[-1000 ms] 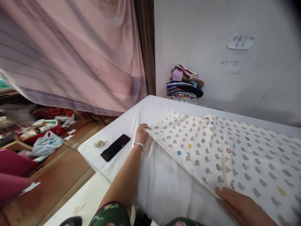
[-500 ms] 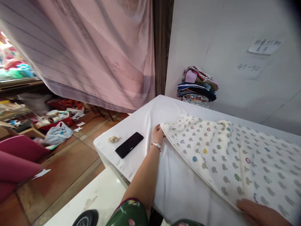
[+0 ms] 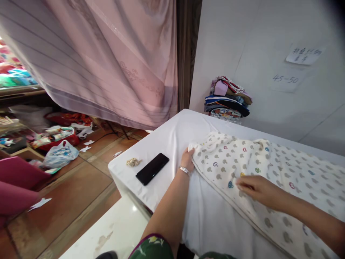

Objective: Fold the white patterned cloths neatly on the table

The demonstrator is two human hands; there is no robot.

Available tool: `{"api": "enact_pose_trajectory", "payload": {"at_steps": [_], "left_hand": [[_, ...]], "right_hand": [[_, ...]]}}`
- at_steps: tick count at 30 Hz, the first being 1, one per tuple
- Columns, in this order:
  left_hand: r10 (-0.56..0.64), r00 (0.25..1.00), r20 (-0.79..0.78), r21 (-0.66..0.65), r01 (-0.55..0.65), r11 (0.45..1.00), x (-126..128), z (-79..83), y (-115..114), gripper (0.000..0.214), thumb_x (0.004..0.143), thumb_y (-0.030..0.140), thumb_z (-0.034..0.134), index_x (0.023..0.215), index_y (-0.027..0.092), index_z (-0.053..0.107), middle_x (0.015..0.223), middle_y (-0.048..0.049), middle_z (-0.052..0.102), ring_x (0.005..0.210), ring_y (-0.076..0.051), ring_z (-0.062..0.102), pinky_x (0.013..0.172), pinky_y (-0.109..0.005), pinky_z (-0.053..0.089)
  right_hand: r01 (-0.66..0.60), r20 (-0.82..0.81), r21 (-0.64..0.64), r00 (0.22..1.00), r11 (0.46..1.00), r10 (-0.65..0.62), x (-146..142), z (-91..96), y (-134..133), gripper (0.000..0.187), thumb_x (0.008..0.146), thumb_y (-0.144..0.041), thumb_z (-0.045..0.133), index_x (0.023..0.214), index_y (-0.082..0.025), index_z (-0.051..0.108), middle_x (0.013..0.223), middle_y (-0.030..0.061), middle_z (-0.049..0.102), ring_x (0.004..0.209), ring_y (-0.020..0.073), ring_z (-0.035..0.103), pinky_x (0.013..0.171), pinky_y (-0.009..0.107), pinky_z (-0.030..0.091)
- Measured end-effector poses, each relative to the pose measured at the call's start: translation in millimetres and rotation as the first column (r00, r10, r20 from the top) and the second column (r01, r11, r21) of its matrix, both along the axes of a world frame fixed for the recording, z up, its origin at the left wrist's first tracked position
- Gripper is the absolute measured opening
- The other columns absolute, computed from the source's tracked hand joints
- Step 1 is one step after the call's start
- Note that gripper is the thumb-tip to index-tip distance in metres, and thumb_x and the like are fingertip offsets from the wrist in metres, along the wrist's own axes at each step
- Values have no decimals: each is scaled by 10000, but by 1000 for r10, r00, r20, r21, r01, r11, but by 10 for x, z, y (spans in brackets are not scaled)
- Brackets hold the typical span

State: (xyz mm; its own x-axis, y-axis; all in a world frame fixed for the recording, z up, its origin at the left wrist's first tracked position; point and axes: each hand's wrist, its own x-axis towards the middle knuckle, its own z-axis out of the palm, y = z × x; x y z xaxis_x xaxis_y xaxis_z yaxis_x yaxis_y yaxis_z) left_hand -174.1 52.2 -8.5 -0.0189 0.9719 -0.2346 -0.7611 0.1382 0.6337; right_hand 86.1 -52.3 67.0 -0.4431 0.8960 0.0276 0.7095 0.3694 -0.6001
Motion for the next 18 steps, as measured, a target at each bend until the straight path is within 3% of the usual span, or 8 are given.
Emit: {"api": "enact_pose_trajectory", "payload": {"at_steps": [4, 7, 9, 11, 14, 18], "left_hand": [[12, 999, -38, 33, -11, 999, 3, -43, -13, 363, 601, 221, 704, 935, 155, 580, 779, -51, 662, 810, -214, 637, 759, -348, 490], [0, 999, -50, 83, 4, 997, -13, -39, -24, 368, 594, 230, 700, 937, 158, 587, 779, -47, 667, 788, -208, 636, 727, -324, 487], [-8, 999, -53, 100, 14, 995, -22, -29, -32, 363, 590, 237, 701, 928, 159, 593, 775, -44, 668, 783, -208, 633, 718, -319, 483], [-13, 999, -52, 93, 18, 996, -23, -21, -35, 359, 586, 241, 701, 919, 162, 596, 761, -38, 664, 790, -211, 630, 719, -319, 479], [-14, 999, -36, 70, 17, 997, -17, -26, -27, 361, 586, 238, 701, 922, 166, 592, 749, -28, 658, 806, -207, 627, 736, -313, 472], [1, 1000, -4, 74, -1, 997, -13, -64, -3, 314, 626, 294, 688, 891, 157, 591, 769, -31, 655, 813, -193, 623, 753, -302, 465]], "right_hand": [[-62, -158, -66, 986, 996, 51, -880, 33, 601, 176, 825, -312, 447, 822, -212, 592, 682, -9, 571, 634, 138, 555, 581, 260, 440], [-26, -160, 82, 986, 996, 39, -1241, -111, 940, 217, 822, -219, 441, 974, -184, 592, 763, 10, 584, 662, 130, 553, 632, 261, 447], [-75, -38, 253, 995, 965, 88, -1334, -180, 1098, 262, 812, -152, 438, 1014, -194, 599, 906, 36, 589, 787, 143, 554, 723, 273, 438], [-149, 116, 347, 987, 926, 115, -1352, -203, 1212, 295, 798, -114, 449, 1026, -216, 607, 1018, 46, 566, 926, 165, 529, 781, 279, 420], [-240, 266, 341, 952, 909, 152, -1342, -198, 1337, 323, 780, -88, 470, 1037, -230, 604, 1086, 42, 545, 1006, 177, 499, 795, 275, 414], [-321, 315, 325, 924, 889, 218, -1360, -202, 1437, 355, 766, -62, 465, 1060, -222, 582, 1094, 38, 549, 991, 167, 507, 778, 259, 405]]}}
